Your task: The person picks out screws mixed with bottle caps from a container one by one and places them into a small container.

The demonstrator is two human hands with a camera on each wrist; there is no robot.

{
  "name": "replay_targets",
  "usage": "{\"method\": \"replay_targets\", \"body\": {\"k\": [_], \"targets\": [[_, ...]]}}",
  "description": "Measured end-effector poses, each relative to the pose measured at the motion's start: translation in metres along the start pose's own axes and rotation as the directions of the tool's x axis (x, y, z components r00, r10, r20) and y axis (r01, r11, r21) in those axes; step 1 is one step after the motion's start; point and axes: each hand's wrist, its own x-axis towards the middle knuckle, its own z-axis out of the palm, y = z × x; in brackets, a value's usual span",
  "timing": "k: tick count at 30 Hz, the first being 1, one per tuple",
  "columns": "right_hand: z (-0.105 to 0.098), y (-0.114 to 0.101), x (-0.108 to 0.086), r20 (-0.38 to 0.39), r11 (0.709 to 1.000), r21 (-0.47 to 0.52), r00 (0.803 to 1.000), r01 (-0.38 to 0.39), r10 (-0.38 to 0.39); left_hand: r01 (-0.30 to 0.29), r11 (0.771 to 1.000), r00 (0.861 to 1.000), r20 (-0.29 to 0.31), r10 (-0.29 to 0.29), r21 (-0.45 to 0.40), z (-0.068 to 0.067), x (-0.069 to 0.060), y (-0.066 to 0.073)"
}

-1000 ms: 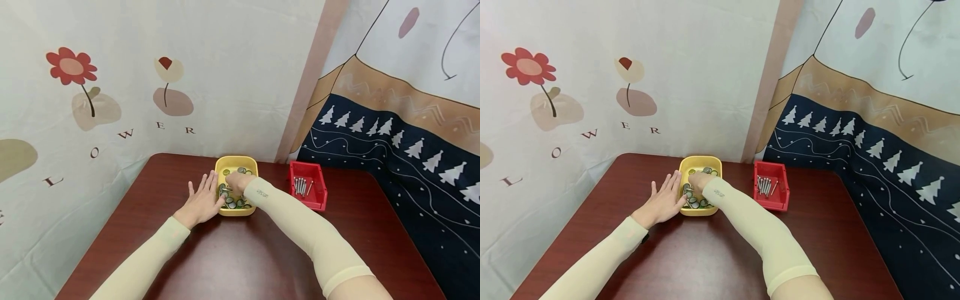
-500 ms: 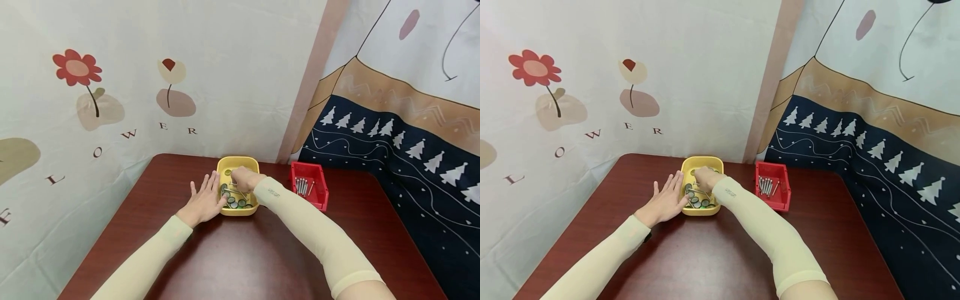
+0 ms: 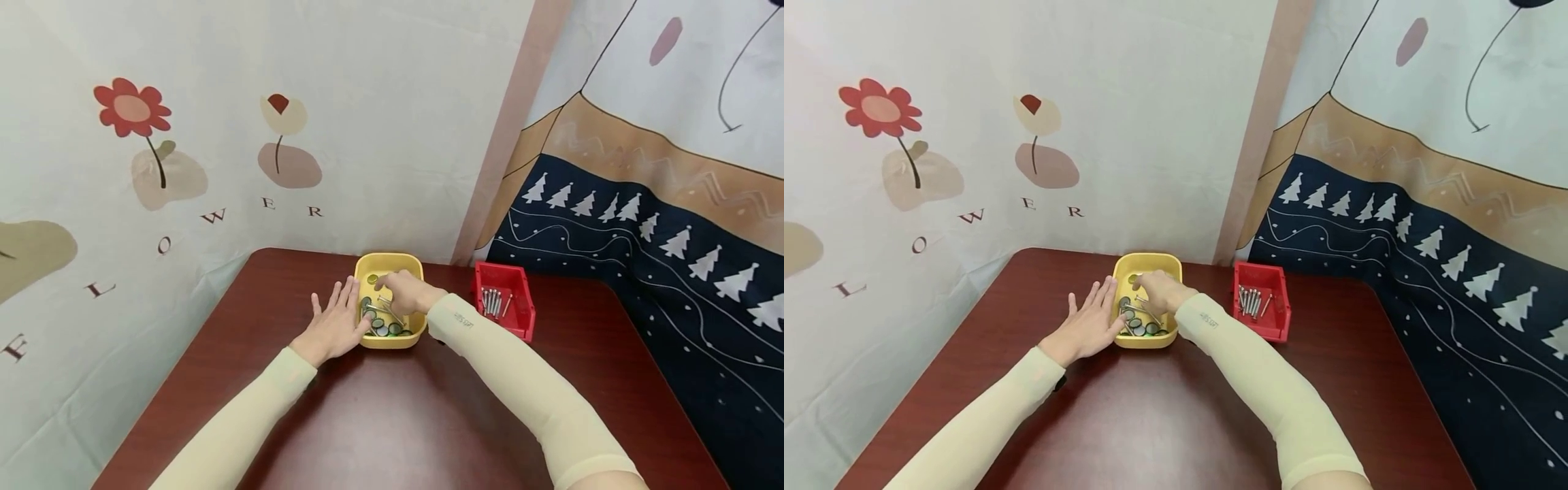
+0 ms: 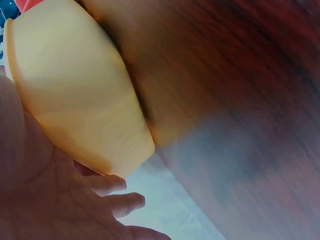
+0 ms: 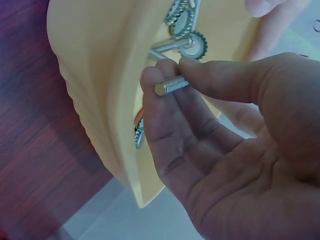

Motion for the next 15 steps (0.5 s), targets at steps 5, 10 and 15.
{"method": "replay_targets", "body": {"k": [5,10,15], "targets": [[-0.018,-0.009,-0.025,-0.043,0.996,0.076,0.998,0.040,-0.037,0.006,1.000,1.000,0.005,-0.006,0.010,-0.002,0.002,0.002],[-0.023,-0.001,-0.038,-0.101,0.986,0.157,0.994,0.050,-0.034,0.005,1.000,1.000,-0.010,-0.005,0.006,-0.003,0.001,0.001],[-0.027,0.011,-0.050,-0.121,0.965,0.261,0.993,0.032,0.000,0.008,1.000,1.000,-0.012,-0.008,0.000,-0.002,-0.001,0.002]]}}
